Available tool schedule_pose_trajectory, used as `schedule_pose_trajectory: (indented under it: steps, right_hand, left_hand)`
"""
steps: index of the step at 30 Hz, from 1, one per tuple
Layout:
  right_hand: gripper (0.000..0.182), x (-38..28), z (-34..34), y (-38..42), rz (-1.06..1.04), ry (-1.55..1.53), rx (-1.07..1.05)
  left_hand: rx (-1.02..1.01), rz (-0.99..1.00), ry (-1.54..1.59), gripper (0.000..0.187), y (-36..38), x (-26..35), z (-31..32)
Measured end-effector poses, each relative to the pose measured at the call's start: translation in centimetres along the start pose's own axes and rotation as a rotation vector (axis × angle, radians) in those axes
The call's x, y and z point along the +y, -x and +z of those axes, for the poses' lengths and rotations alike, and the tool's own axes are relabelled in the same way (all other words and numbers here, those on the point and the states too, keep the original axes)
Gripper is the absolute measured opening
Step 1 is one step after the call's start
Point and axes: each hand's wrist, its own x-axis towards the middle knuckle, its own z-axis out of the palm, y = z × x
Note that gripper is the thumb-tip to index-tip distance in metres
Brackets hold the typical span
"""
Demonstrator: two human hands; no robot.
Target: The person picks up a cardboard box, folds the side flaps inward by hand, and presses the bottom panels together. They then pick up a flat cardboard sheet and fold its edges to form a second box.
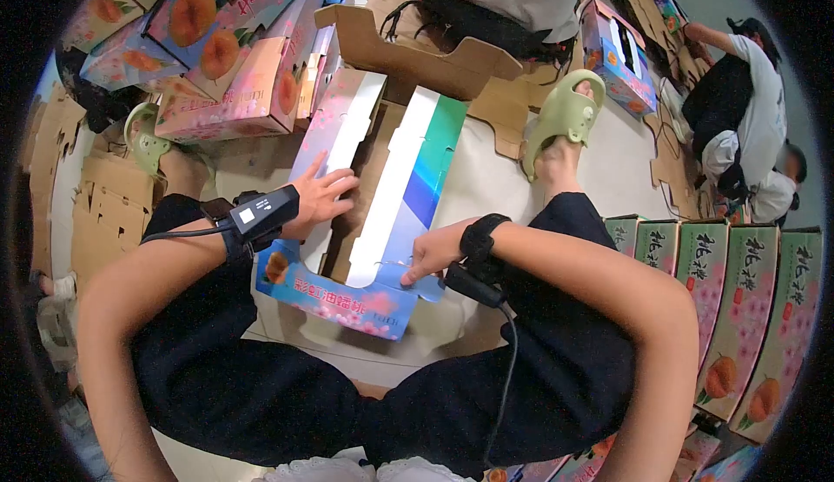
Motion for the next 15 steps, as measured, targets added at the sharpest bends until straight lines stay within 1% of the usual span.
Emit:
schedule_pose_trajectory:
  steps: [1, 2, 3, 4, 5, 6, 7, 8, 9, 10, 11, 13, 15]
  right_hand:
    - [0.058, 0.6, 0.0, -0.1, 0.009, -0.024, -0.060]
    - [0.058, 1.2, 0.0, 0.0, 0.009, -0.024, -0.060]
    - [0.056, 0.9, -0.1, 0.4, 0.084, -0.007, -0.113]
    - [0.055, 0.6, -0.1, 0.8, 0.159, 0.009, -0.165]
    - [0.051, 0.5, -0.3, 0.9, 0.133, 0.008, -0.202]
    - [0.051, 0.4, -0.3, 1.0, 0.132, 0.008, -0.203]
    - [0.049, 0.3, -0.2, 1.0, 0.166, 0.054, -0.233]
    - [0.046, 0.2, -0.2, 1.0, 0.201, 0.101, -0.262]
    - [0.046, 0.4, -0.2, 1.1, 0.201, 0.101, -0.261]
    - [0.044, 0.8, -0.3, 1.1, 0.232, 0.196, -0.249]
    - [0.041, 1.0, -0.3, 1.2, 0.262, 0.292, -0.237]
    - [0.039, 0.6, -0.5, 1.9, 0.326, 0.461, -0.200]
    - [0.038, -0.1, -0.9, 2.8, 0.369, 0.644, -0.116]
  left_hand:
    - [0.089, -0.087, 0.070, 0.057, 0.3, 0.2, -0.3]
    - [0.180, -0.174, 0.141, 0.067, 0.5, 0.2, -0.7]
    - [0.054, -0.261, 0.171, 0.080, 0.6, 0.1, -2.7]
    - [0.053, -0.262, 0.170, 0.080, 0.8, 0.1, -4.2]
    - [0.012, -0.373, 0.284, 0.082, 1.0, 0.1, -5.4]
    - [-0.029, -0.484, 0.400, 0.084, 1.1, 0.1, -5.8]
    - [-0.105, -0.484, 0.455, 0.090, 1.4, -0.4, -5.3]
    - [-0.105, -0.484, 0.454, 0.090, 1.6, -0.6, -5.2]
    - [-0.135, -0.388, 0.376, 0.093, 1.7, -0.7, -5.2]
    - [-0.166, -0.293, 0.299, 0.096, 1.7, -0.8, -5.2]
    - [-0.203, -0.221, 0.274, 0.104, 1.7, -1.0, -5.3]
    - [-0.204, -0.207, 0.268, 0.107, 1.6, -0.9, -5.2]
    - [-0.208, -0.193, 0.254, 0.111, 1.4, -0.7, -5.0]
